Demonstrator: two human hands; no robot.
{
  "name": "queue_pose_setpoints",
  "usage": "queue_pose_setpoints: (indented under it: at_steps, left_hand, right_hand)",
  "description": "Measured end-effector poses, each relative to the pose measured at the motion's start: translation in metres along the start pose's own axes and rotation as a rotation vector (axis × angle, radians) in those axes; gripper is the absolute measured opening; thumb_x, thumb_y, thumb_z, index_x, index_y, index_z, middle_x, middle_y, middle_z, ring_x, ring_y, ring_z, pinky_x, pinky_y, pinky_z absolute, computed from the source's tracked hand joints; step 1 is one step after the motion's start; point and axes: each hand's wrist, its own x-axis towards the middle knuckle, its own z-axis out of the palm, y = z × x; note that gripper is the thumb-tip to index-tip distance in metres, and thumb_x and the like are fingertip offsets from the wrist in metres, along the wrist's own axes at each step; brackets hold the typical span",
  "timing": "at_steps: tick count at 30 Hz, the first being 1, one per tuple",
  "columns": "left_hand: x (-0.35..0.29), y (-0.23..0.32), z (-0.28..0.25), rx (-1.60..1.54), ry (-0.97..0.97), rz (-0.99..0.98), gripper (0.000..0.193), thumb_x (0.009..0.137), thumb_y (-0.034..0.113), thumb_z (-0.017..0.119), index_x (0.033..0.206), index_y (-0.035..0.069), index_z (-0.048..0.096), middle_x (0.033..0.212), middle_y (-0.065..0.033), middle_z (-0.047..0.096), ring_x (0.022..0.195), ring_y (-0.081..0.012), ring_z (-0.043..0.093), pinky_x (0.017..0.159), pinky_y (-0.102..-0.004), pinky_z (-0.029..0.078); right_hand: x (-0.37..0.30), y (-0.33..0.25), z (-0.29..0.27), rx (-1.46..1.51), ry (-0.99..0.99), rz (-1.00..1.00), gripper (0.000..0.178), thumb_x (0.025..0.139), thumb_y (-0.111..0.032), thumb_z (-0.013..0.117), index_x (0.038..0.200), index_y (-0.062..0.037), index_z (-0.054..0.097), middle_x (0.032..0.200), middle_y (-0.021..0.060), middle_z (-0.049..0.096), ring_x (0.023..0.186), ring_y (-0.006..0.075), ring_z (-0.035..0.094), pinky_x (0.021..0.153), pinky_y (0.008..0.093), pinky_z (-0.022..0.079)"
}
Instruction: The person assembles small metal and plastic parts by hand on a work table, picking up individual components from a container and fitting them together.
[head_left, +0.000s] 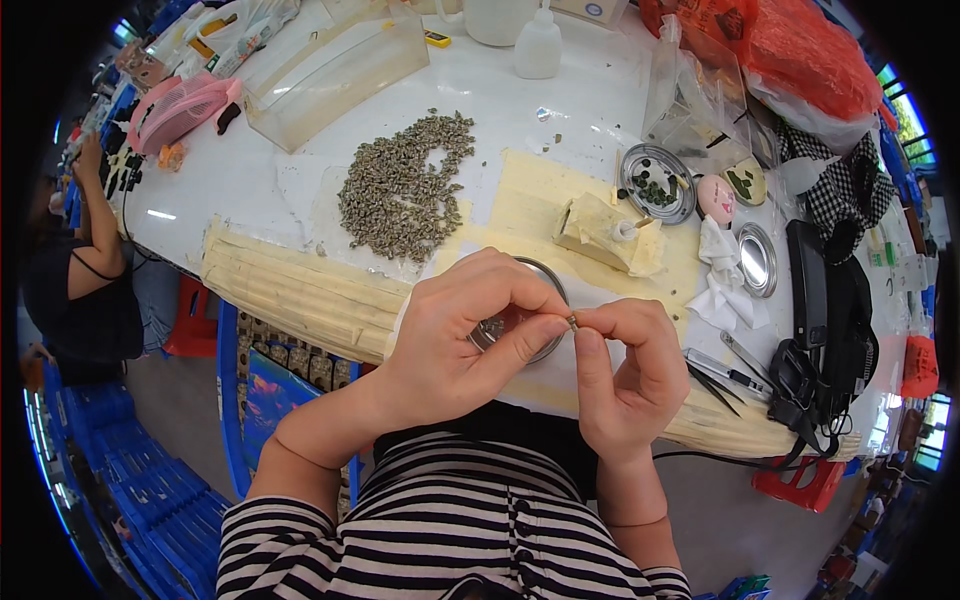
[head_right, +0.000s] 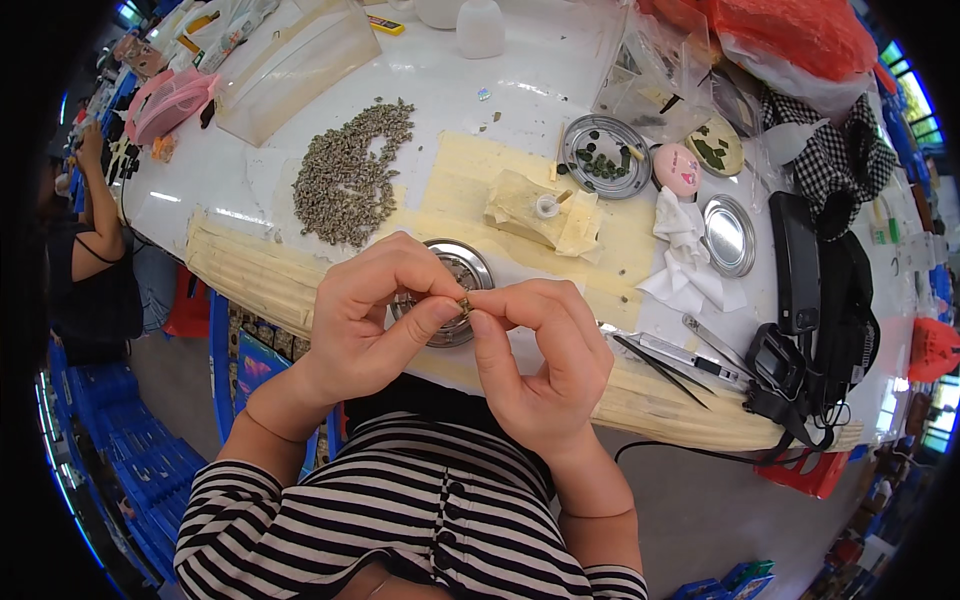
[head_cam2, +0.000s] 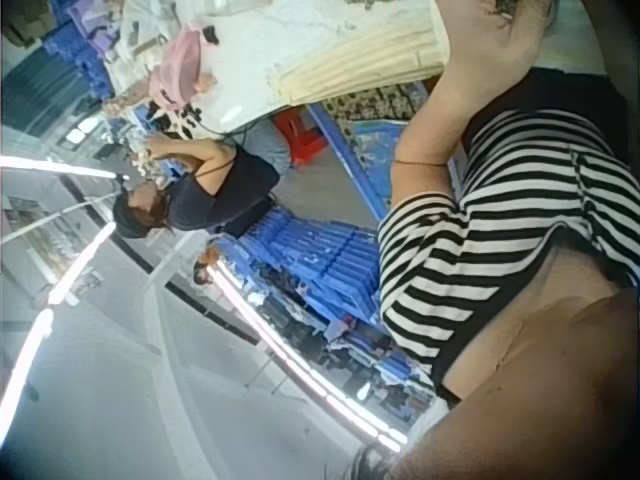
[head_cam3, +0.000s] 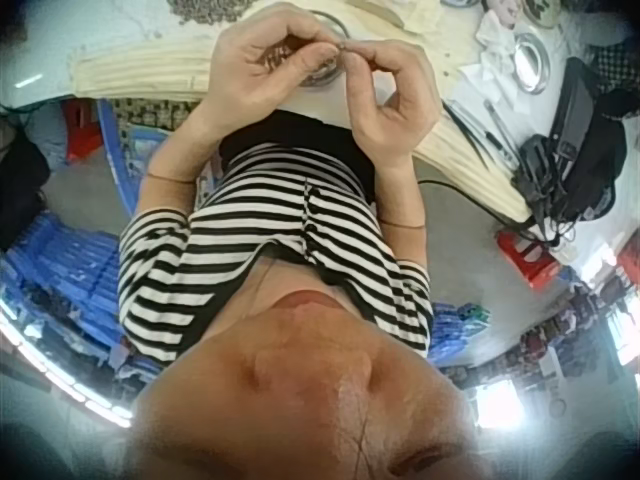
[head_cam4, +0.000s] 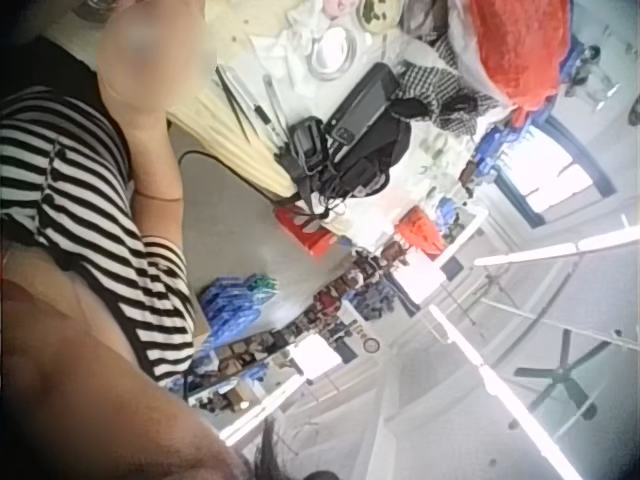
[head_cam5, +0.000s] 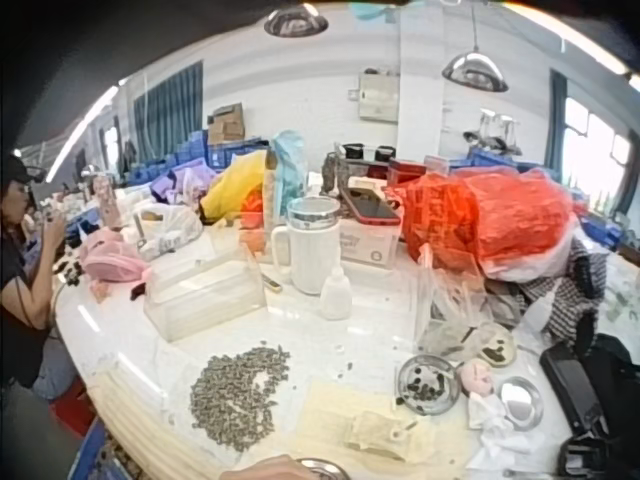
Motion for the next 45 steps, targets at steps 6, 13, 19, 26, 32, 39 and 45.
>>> queue_pose_setpoints:
  at_steps: [6, 13, 19, 26, 32, 39, 45]
  left_hand:
    - [-0.001, 0.001, 0.003, 0.040, 0.043, 0.024, 0.006, 0.087, 0.000, 0.070, 0.093, 0.001, 0.068, 0.087, -0.0072, 0.065, 0.078, -0.0153, 0.057, 0.069, -0.0259, 0.045]
    - [0.002, 0.001, 0.002, 0.090, 0.028, 0.076, 0.007, 0.084, 0.000, 0.071, 0.089, 0.001, 0.067, 0.083, -0.0069, 0.065, 0.071, -0.0161, 0.056, 0.064, -0.0270, 0.044]
    - [0.001, 0.007, 0.002, 0.076, 0.022, -0.002, 0.006, 0.084, -0.002, 0.070, 0.089, 0.001, 0.067, 0.082, -0.0068, 0.064, 0.073, -0.0167, 0.055, 0.066, -0.0278, 0.044]
    - [0.002, 0.002, 0.004, 0.088, 0.032, 0.104, 0.009, 0.082, -0.001, 0.073, 0.089, 0.002, 0.068, 0.083, -0.0061, 0.064, 0.070, -0.0164, 0.057, 0.058, -0.0263, 0.047]
    - [0.001, 0.003, 0.006, 0.138, 0.041, 0.094, 0.012, 0.080, -0.002, 0.073, 0.090, 0.001, 0.068, 0.085, -0.0067, 0.065, 0.073, -0.0188, 0.058, 0.059, -0.0277, 0.048]
    - [0.003, -0.002, 0.009, 0.407, 0.137, 0.356, 0.024, 0.071, -0.001, 0.081, 0.092, 0.003, 0.071, 0.085, -0.0062, 0.067, 0.075, -0.0216, 0.061, 0.064, -0.0303, 0.048]
    - [0.002, 0.000, 0.011, 0.450, 0.162, 0.395, 0.026, 0.069, -0.002, 0.083, 0.092, 0.003, 0.072, 0.085, -0.0064, 0.068, 0.075, -0.0223, 0.062, 0.065, -0.0311, 0.049]
  right_hand:
    - [0.003, -0.003, 0.001, -0.069, -0.007, -0.064, 0.013, 0.079, 0.005, 0.074, 0.091, 0.0018, 0.069, 0.082, 0.0105, 0.066, 0.071, 0.0189, 0.062, 0.064, 0.0272, 0.049]
    - [-0.001, 0.002, -0.001, 0.026, -0.024, 0.054, 0.012, 0.080, 0.003, 0.075, 0.090, 0.0014, 0.069, 0.082, 0.0092, 0.066, 0.071, 0.0182, 0.061, 0.063, 0.0261, 0.047]
    - [0.000, -0.003, 0.000, 0.095, -0.028, 0.107, 0.012, 0.081, 0.001, 0.076, 0.091, 0.0016, 0.069, 0.082, 0.0083, 0.065, 0.072, 0.0161, 0.059, 0.065, 0.0262, 0.047]
    - [-0.003, 0.000, -0.005, 0.287, -0.065, 0.311, 0.010, 0.085, 0.000, 0.073, 0.093, 0.0018, 0.068, 0.082, 0.0066, 0.064, 0.073, 0.0132, 0.057, 0.068, 0.0243, 0.045]
    - [-0.004, 0.000, -0.004, 0.242, -0.037, 0.297, 0.006, 0.087, -0.001, 0.072, 0.090, 0.0011, 0.067, 0.083, 0.0060, 0.063, 0.073, 0.0121, 0.055, 0.068, 0.0243, 0.045]
    - [-0.005, -0.001, -0.003, 0.238, -0.019, 0.347, 0.006, 0.088, -0.001, 0.070, 0.087, 0.0003, 0.064, 0.082, 0.0057, 0.061, 0.072, 0.0119, 0.054, 0.067, 0.0243, 0.045]
    - [-0.005, -0.001, -0.004, 0.259, -0.038, 0.373, 0.005, 0.089, -0.002, 0.068, 0.087, 0.0006, 0.064, 0.082, 0.0054, 0.061, 0.074, 0.0118, 0.054, 0.068, 0.0238, 0.044]
